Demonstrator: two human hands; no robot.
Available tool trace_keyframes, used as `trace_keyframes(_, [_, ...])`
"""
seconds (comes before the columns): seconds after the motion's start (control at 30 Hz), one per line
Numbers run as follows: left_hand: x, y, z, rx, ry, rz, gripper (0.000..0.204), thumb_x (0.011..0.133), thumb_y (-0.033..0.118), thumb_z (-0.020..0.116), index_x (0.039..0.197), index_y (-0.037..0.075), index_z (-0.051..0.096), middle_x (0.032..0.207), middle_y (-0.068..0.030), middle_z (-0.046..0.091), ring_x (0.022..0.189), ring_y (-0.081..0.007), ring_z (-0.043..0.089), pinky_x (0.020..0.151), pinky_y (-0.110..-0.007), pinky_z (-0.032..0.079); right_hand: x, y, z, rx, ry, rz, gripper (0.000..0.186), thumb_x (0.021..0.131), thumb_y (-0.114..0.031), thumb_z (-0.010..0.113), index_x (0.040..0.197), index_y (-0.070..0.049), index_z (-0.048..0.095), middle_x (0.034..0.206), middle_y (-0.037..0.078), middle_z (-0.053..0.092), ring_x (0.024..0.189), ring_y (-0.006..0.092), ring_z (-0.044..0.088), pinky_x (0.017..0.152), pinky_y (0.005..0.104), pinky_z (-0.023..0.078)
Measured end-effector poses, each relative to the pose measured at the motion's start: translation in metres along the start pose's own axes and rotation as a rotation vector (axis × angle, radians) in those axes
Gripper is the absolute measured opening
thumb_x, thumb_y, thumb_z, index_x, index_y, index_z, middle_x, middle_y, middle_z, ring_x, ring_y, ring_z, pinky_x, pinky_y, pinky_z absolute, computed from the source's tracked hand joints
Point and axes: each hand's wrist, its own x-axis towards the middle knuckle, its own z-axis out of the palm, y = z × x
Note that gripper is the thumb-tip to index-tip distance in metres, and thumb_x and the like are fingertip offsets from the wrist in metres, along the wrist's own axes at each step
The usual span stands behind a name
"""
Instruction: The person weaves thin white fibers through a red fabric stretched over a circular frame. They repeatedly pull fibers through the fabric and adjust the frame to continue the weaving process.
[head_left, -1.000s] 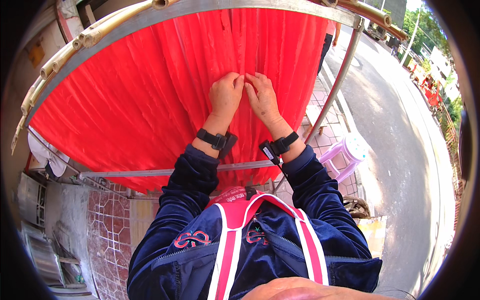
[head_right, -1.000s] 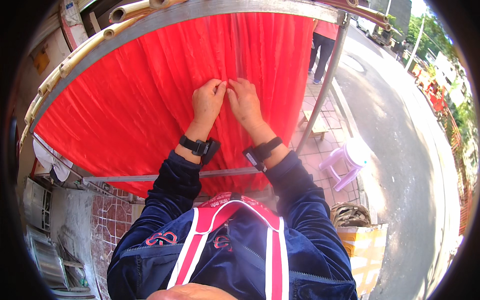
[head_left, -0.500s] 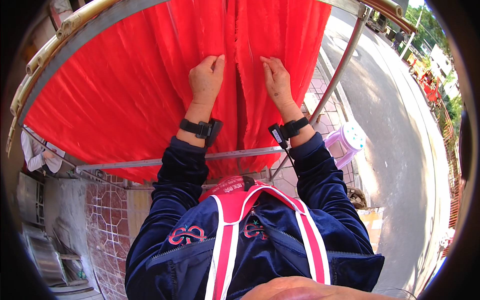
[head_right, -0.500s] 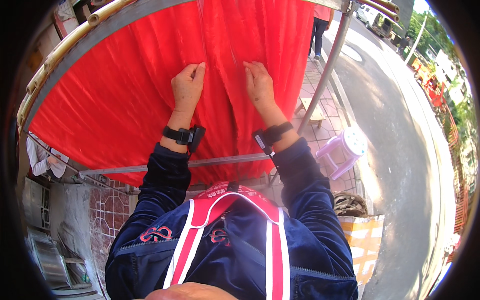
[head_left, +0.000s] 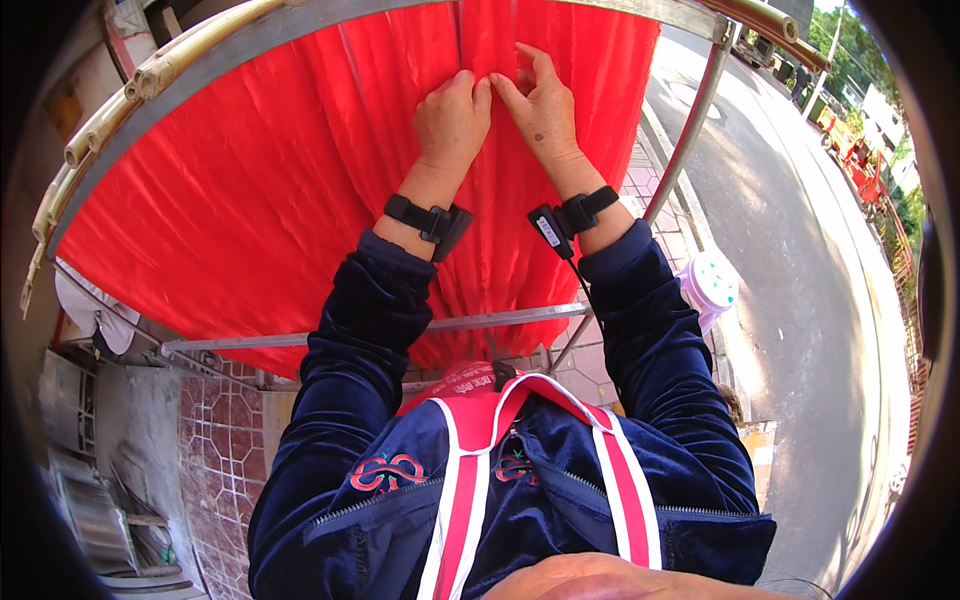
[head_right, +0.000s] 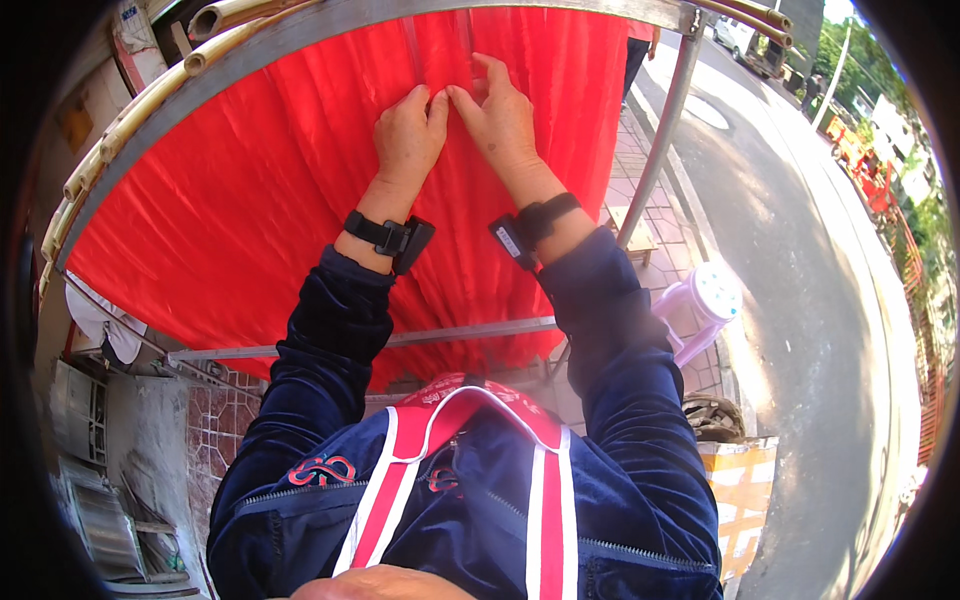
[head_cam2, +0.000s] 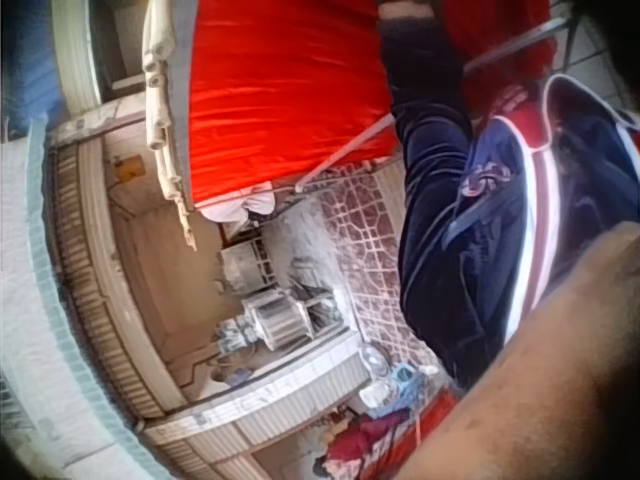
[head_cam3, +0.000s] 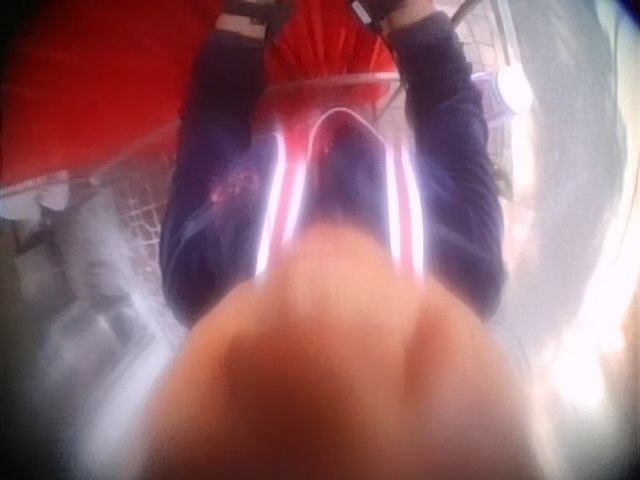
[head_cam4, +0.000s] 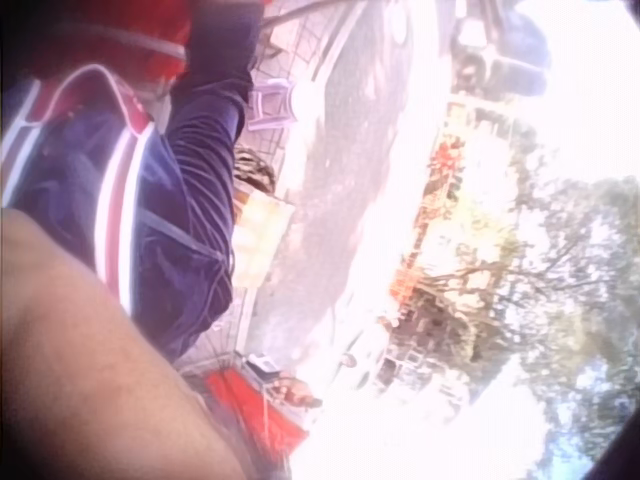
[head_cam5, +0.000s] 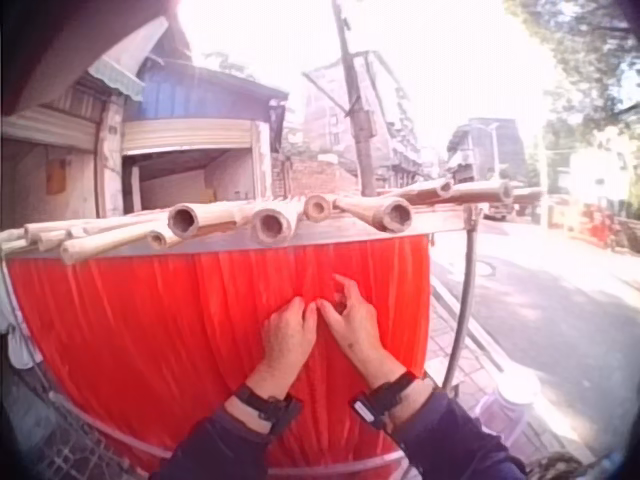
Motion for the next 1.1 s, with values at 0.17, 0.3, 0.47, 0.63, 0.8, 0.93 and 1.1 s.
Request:
trace_keyframes(0.17, [0.004, -0.012, -0.003, -0.045, 0.021, -0.017, 0.030, 0.095, 0.030, 0.058, 0.080, 0.004, 0.058, 0.068, -0.0189, 0.062, 0.067, -0.0419, 0.061, 0.059, -0.050, 0.047, 0.018, 0.008, 0.005, -0.080, -0.036, -0.052, 0.026, 0.095, -0.024, 0.065, 0.083, -0.001, 0.060, 0.062, 0.014, 0.053, 0.054, 0.0154, 0.050, 0.052, 0.0346, 0.042])
trace_keyframes(0.3, [0.007, -0.026, -0.014, -0.033, 0.045, -0.014, 0.029, 0.094, 0.030, 0.058, 0.081, 0.004, 0.060, 0.069, -0.0192, 0.062, 0.067, -0.0419, 0.062, 0.059, -0.049, 0.048, 0.024, 0.020, -0.008, -0.041, -0.076, 0.039, 0.026, 0.095, -0.026, 0.062, 0.082, -0.002, 0.061, 0.069, 0.022, 0.059, 0.063, 0.0403, 0.057, 0.057, 0.0434, 0.046])
trace_keyframes(0.47, [0.010, -0.033, -0.023, -0.011, 0.053, -0.031, 0.027, 0.093, 0.029, 0.058, 0.082, 0.005, 0.062, 0.074, -0.0188, 0.065, 0.070, -0.0412, 0.063, 0.061, -0.050, 0.050, 0.031, 0.023, -0.012, 0.013, -0.026, -0.022, 0.027, 0.097, -0.023, 0.063, 0.082, -0.001, 0.061, 0.058, 0.008, 0.049, 0.055, 0.0116, 0.040, 0.051, 0.0301, 0.038])
trace_keyframes(0.63, [0.008, -0.033, -0.028, -0.005, 0.078, -0.031, 0.026, 0.093, 0.028, 0.058, 0.080, 0.005, 0.062, 0.074, -0.0180, 0.065, 0.069, -0.0408, 0.063, 0.061, -0.050, 0.050, 0.033, 0.020, -0.018, 0.078, 0.004, 0.040, 0.026, 0.096, -0.024, 0.064, 0.085, -0.001, 0.063, 0.058, 0.005, 0.050, 0.057, 0.0090, 0.041, 0.052, 0.0289, 0.039])
trace_keyframes(0.8, [0.006, -0.032, -0.036, -0.058, 0.093, -0.060, 0.026, 0.093, 0.026, 0.059, 0.078, 0.005, 0.062, 0.072, -0.0179, 0.064, 0.067, -0.0394, 0.063, 0.059, -0.048, 0.049, 0.030, 0.013, -0.024, 0.061, 0.026, 0.084, 0.024, 0.096, -0.023, 0.064, 0.092, 0.000, 0.067, 0.061, 0.007, 0.055, 0.057, 0.0097, 0.047, 0.054, 0.0284, 0.041])
trace_keyframes(0.93, [0.003, -0.028, -0.039, -0.039, 0.127, -0.027, 0.025, 0.092, 0.025, 0.060, 0.077, 0.005, 0.062, 0.071, -0.0175, 0.063, 0.065, -0.0390, 0.062, 0.057, -0.047, 0.049, 0.028, 0.009, -0.029, 0.004, 0.091, 0.045, 0.021, 0.095, -0.021, 0.062, 0.090, -0.001, 0.066, 0.066, 0.018, 0.060, 0.056, 0.0253, 0.059, 0.055, 0.0358, 0.045])
trace_keyframes(1.1, [-0.004, -0.019, -0.028, -0.049, 0.083, -0.031, 0.023, 0.092, 0.024, 0.061, 0.078, 0.005, 0.060, 0.070, -0.0172, 0.063, 0.064, -0.0391, 0.063, 0.056, -0.047, 0.049, 0.018, 0.014, -0.017, -0.069, 0.023, 0.021, 0.020, 0.092, -0.021, 0.065, 0.094, -0.001, 0.066, 0.065, 0.017, 0.060, 0.056, 0.0253, 0.060, 0.055, 0.0356, 0.047])
